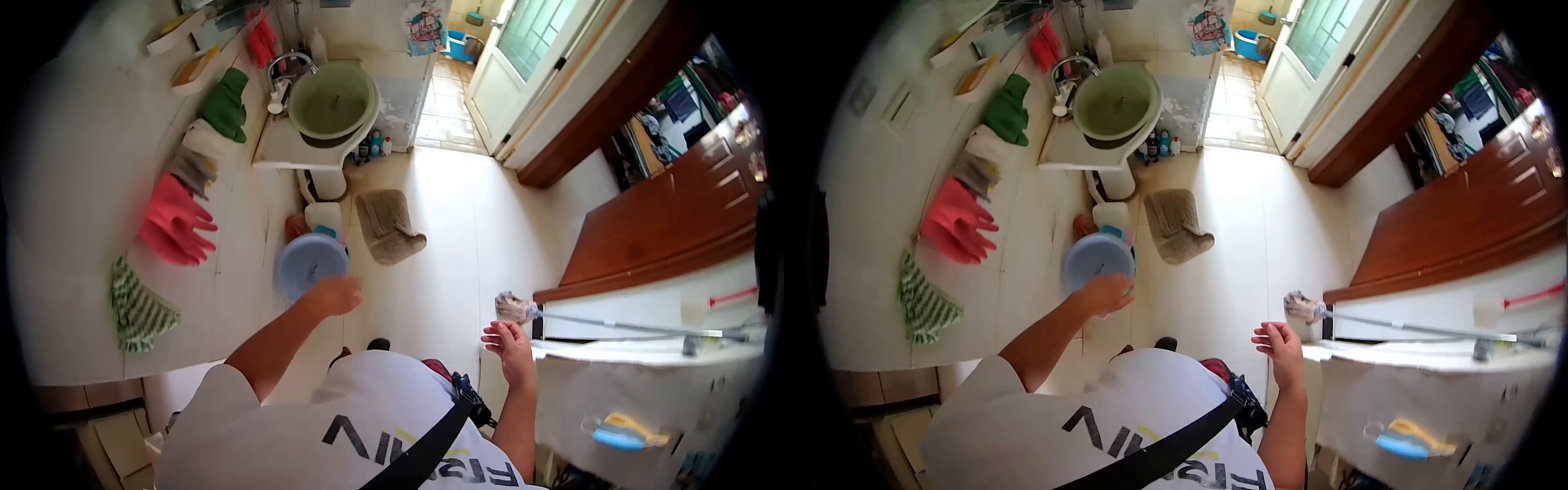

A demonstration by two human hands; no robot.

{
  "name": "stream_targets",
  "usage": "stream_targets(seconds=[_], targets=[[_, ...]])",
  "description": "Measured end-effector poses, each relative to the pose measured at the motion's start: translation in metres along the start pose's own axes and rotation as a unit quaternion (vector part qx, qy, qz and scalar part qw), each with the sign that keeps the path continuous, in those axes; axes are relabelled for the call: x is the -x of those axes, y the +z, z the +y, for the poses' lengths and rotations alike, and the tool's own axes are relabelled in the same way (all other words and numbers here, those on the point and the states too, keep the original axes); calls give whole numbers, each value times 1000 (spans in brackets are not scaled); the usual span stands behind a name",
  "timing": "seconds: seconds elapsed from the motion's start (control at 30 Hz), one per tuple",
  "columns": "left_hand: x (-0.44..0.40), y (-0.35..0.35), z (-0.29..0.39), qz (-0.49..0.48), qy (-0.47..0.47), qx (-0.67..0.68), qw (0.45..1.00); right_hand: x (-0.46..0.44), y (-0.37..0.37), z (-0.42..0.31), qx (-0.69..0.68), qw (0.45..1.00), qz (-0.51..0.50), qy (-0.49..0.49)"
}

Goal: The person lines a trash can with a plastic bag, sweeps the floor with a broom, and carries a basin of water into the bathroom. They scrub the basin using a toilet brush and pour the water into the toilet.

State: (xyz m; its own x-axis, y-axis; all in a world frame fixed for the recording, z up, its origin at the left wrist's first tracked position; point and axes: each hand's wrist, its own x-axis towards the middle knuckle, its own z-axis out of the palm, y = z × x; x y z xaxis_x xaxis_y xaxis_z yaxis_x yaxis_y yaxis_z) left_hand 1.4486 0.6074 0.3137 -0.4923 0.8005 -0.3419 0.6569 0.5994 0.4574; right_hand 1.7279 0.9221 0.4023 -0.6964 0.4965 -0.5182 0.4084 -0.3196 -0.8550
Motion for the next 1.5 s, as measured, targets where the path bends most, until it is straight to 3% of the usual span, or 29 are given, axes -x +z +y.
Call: stream_targets(seconds=[0.07, 0.27, 0.37, 0.57, 0.7, 0.9, 1.07, 1.2, 1.27, 1.4, 1.5], targets=[[-40, -22, -12, 28, -2, -15, 1000, -55, -4, -27, 8, 1000, -29, 0], [-99, -54, -28, 44, -168, 40, 984, -235, -7, -114, 29, 994, -107, -16], [-123, -55, -25, -26, -260, 17, 965, -320, -5, -175, 43, 989, -142, -24], [-167, -50, -8, 70, -316, 225, 919, -467, 23, -279, 85, 973, -214, -24], [-191, -67, -5, 134, -356, 225, 897, -531, 65, -326, 113, 962, -248, -18], [-246, -91, -52, 122, -381, 268, 876, -588, 133, -362, 212, 942, -259, -21], [-273, -134, -101, 204, -389, 251, 862, -633, 198, -377, 278, 909, -311, -18], [-273, -175, -106, 208, -466, 243, 825, -676, 253, -378, 303, 872, -385, -21], [-272, -174, -98, 206, -512, 280, 786, -701, 274, -376, 308, 846, -434, -20], [-275, -164, -47, 192, -602, 178, 754, -747, 313, -385, 300, 810, -503, -16], [-295, -162, -2, 253, -608, 297, 692, -787, 333, -395, 289, 796, -531, 14]])
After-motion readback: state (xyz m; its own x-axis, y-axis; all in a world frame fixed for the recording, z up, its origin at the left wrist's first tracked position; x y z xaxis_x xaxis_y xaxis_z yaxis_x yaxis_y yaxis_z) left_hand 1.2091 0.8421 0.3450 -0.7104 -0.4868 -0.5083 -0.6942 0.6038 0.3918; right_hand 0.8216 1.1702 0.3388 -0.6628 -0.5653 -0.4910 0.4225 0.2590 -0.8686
